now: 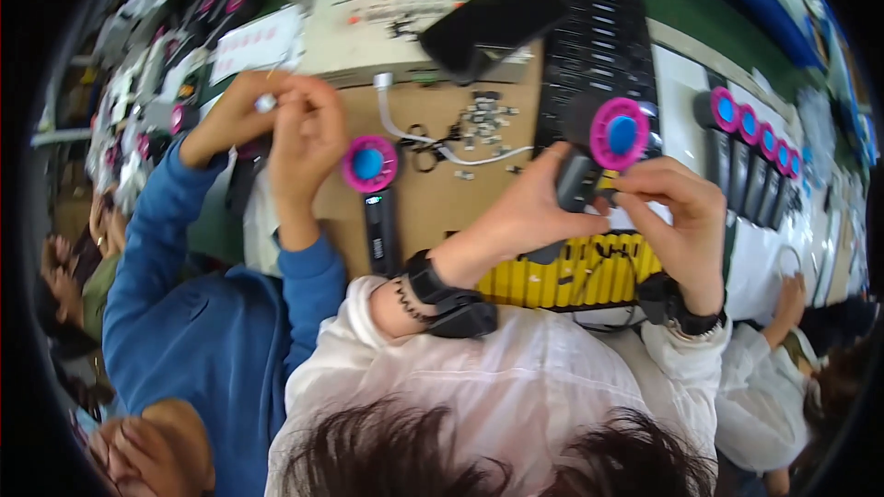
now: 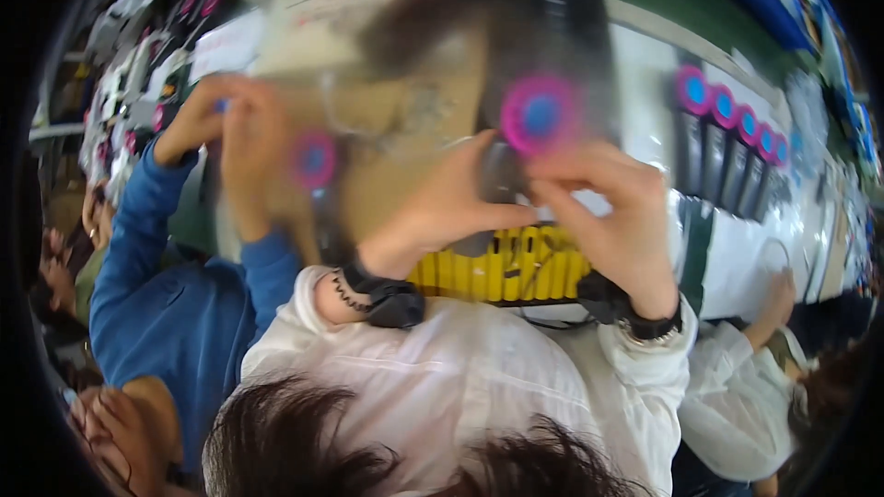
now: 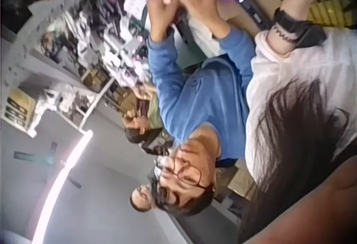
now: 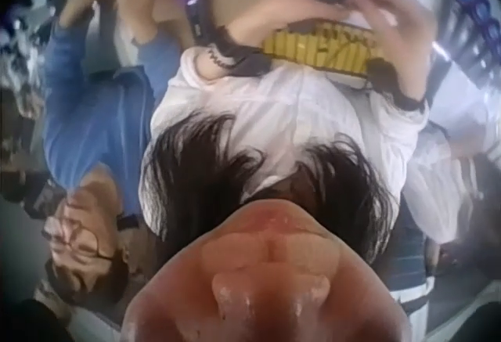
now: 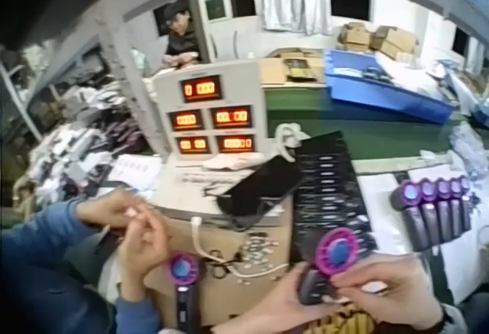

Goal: The person picks up a handheld fan, presses a small black component into a slot on the handle, and tests the power button. After checking the digital display, they set the fan down and repeat the process with another fan.

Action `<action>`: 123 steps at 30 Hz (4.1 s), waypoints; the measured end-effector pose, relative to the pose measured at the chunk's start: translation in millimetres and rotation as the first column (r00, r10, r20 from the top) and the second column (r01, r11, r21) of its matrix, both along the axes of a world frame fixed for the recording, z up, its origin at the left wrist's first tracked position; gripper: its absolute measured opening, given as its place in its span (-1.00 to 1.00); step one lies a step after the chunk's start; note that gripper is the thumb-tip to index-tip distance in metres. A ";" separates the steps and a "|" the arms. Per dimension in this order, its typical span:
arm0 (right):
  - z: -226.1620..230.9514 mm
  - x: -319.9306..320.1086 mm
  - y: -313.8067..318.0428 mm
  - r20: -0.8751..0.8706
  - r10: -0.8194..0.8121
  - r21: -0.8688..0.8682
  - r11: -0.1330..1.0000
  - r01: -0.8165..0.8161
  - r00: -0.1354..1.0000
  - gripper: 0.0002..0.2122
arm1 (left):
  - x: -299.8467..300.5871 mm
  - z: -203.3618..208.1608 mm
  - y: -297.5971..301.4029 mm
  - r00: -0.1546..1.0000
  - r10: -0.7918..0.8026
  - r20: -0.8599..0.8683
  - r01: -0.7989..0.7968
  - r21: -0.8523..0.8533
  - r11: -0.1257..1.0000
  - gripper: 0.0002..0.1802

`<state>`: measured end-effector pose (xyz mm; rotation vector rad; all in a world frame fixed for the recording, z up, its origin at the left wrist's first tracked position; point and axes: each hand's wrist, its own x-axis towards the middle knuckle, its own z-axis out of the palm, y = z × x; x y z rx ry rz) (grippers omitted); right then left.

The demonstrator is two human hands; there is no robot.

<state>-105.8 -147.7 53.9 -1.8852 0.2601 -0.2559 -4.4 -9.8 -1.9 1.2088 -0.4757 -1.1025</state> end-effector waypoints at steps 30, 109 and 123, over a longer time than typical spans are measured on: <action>-4.4 15.8 5.1 -0.024 0.090 -0.446 0.890 -0.091 0.996 -0.90 | -1.9 2.2 -0.4 0.997 0.062 -0.036 -0.061 0.037 0.997 -0.33; -41.4 53.5 126.0 -0.091 0.667 -0.601 0.556 -0.575 0.740 -0.56 | 35.5 -58.8 7.6 0.995 0.091 -0.034 -0.093 -0.061 0.994 -0.53; -37.2 -44.9 30.9 0.105 -0.279 0.032 0.960 0.277 0.955 -0.80 | -1.6 -9.8 -1.5 0.926 0.153 -0.344 -0.210 -0.136 0.968 -0.45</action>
